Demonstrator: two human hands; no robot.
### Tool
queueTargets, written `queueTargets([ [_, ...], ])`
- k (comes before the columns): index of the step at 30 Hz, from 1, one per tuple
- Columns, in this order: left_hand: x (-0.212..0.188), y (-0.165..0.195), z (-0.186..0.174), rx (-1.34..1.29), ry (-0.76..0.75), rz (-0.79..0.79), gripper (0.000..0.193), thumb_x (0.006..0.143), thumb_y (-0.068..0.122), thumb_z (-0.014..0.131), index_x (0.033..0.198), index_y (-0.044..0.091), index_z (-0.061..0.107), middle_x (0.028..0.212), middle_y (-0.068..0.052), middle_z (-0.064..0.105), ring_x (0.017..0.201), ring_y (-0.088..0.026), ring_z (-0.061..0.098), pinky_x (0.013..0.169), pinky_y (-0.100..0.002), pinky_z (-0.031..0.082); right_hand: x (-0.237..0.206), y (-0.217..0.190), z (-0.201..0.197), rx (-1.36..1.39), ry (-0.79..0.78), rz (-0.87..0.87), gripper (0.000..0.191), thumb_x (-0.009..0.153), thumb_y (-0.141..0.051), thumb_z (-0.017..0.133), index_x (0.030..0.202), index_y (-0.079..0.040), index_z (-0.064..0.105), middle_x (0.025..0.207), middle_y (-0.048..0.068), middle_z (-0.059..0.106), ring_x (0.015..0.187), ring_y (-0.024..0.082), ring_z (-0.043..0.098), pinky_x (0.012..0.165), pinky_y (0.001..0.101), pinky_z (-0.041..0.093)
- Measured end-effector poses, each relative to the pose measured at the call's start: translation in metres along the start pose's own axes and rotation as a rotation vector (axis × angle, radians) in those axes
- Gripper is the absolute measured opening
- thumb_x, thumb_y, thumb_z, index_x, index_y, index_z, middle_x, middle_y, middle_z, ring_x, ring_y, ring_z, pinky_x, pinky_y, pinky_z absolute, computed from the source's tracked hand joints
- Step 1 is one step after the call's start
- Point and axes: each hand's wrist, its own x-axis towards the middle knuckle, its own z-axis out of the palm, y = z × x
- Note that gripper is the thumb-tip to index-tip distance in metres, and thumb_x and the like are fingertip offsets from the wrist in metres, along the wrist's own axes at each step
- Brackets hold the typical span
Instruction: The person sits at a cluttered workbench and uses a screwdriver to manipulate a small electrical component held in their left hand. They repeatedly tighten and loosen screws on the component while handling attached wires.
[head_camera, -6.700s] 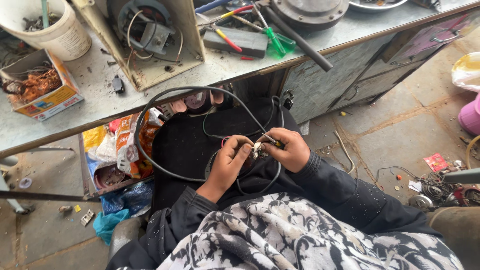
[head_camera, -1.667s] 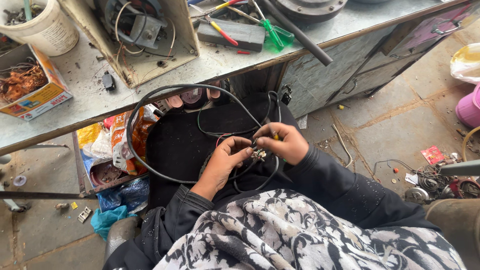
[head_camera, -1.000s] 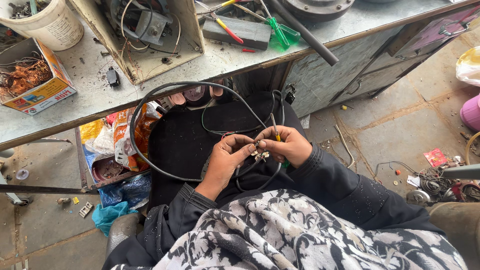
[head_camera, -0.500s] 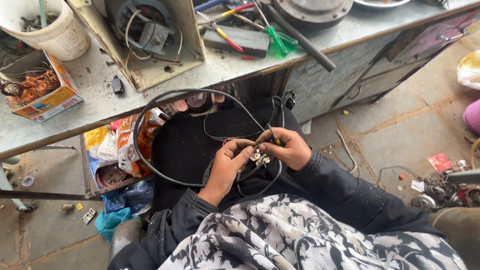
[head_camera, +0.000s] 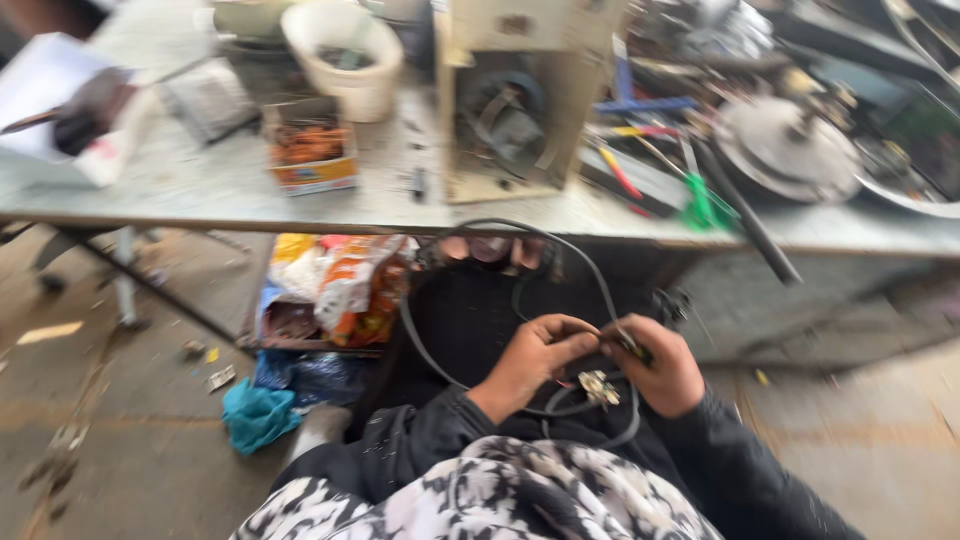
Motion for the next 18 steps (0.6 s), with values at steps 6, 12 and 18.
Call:
queueTargets([
  [6,-0.01,0.022,-0.03,0.114,-0.076,0.108,0.025,0.092,0.021,0.08,0.109,0.003,0.076,0.101,-0.004,0.077,0.094,-0.009,0.07,0.087,-0.024,0.056,0.007,-0.041,0.019,-0.175,0.042,-0.198,0.023,0.078,0.0,0.073,0.1,-0.004,0.071,0.092,0.011,0.07,0.082,0.027,0.071,0.071,0.031,0.055],
  [12,-0.024,0.061,-0.034,0.263,-0.253,0.083,0.026,0.091,0.014,0.08,0.113,0.0,0.077,0.1,-0.007,0.078,0.096,-0.011,0.07,0.094,-0.025,0.053,0.004,-0.04,0.027,-0.075,0.06,-0.12,0.019,0.078,0.001,0.075,0.096,-0.004,0.07,0.085,0.008,0.072,0.075,0.019,0.072,0.069,0.0285,0.055],
  [18,-0.022,0.132,-0.057,0.455,-0.073,0.231,0.018,0.094,0.008,0.07,0.108,0.001,0.078,0.097,-0.007,0.08,0.092,-0.012,0.074,0.087,-0.026,0.059,-0.005,0.001,0.017,0.074,0.117,-0.044,0.019,0.081,0.001,0.076,0.099,-0.004,0.072,0.084,0.001,0.072,0.075,0.007,0.063,0.07,0.0226,0.05],
])
